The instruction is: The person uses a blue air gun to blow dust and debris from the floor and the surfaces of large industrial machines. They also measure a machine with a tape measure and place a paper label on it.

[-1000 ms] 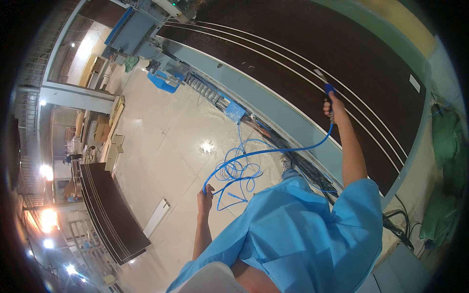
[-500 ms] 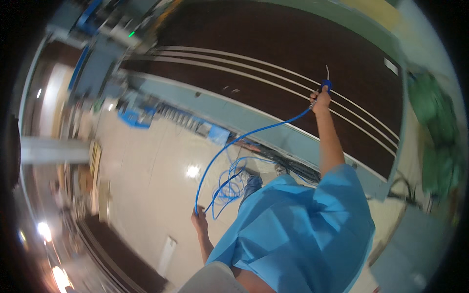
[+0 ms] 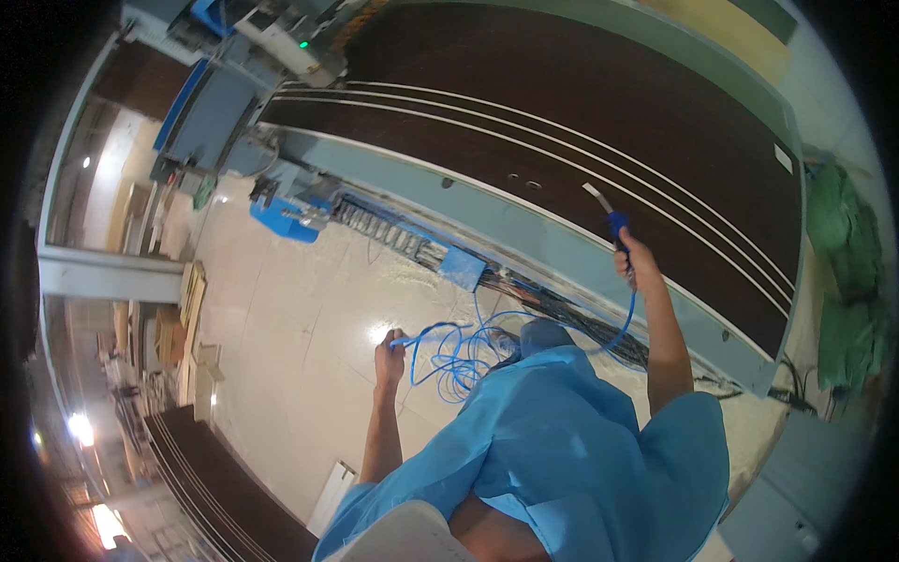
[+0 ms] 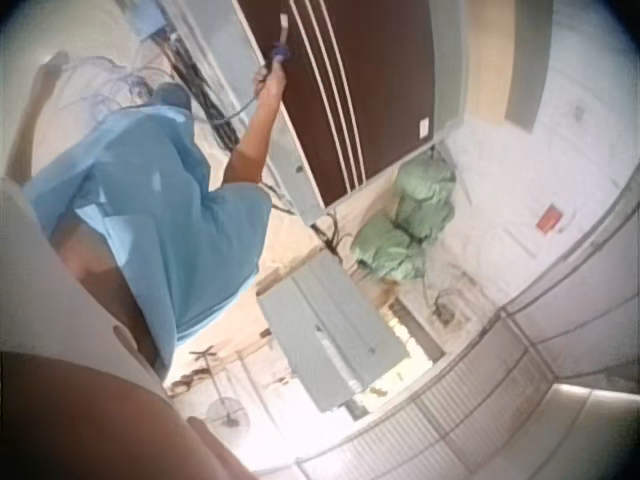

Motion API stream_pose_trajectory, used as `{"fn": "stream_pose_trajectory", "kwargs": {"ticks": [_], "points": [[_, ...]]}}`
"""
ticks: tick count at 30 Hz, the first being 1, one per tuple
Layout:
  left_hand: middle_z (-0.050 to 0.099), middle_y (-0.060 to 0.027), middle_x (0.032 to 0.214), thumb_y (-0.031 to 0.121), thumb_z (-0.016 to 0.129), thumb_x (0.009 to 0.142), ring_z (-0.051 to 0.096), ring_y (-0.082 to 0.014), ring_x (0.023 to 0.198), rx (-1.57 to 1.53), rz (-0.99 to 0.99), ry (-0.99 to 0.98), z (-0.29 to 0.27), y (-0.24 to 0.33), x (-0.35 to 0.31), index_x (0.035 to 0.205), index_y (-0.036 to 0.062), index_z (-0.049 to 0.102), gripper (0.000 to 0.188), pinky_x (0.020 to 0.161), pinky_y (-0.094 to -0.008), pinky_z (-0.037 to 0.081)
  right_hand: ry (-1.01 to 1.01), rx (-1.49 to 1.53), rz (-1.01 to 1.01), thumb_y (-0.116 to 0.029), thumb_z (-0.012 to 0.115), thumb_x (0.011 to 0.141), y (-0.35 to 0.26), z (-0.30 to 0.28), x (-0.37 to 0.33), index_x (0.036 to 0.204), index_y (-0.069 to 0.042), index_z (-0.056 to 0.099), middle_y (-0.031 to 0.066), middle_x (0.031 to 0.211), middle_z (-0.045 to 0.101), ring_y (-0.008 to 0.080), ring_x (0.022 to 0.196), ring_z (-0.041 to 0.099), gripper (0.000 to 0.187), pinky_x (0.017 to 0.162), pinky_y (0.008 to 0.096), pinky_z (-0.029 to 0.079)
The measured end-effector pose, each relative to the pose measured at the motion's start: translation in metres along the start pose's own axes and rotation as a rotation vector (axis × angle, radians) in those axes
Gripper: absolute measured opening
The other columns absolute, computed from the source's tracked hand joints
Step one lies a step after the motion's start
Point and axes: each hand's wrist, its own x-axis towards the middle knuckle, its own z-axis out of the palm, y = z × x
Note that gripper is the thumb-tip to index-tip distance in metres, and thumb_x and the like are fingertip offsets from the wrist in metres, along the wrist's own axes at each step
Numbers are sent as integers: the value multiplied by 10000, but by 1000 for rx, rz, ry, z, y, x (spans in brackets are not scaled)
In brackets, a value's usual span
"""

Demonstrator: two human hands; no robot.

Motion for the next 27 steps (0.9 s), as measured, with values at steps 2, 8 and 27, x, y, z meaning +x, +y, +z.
{"fn": "stream_pose_trajectory", "kwargs": {"ticks": [2,8,27], "points": [[649,-168,705,334,441,1044,647,-338,644,60,38,28,-6,8,15,932,44,648,374,601,-411,480,-161,-175,54,-539,590,958,6,42,7,834,-103,523,-47,545,429,86,418,387,458,404,262,313],[669,-191,766,317,414,1059,665,-381,728,-89,61,44,-2,3,10,897,22,624,397,639,-414,493,-128,-112,-91,-517,549,988,-13,136,79,826,-102,499,-38,555,427,93,434,392,449,407,263,312],[537,-98,574,364,434,1055,577,-188,543,21,-246,128,1,3,31,862,45,633,422,537,-352,441,-270,-82,-23,-554,562,968,-89,287,276,822,-114,491,-49,538,405,80,431,394,468,403,245,321]]}}
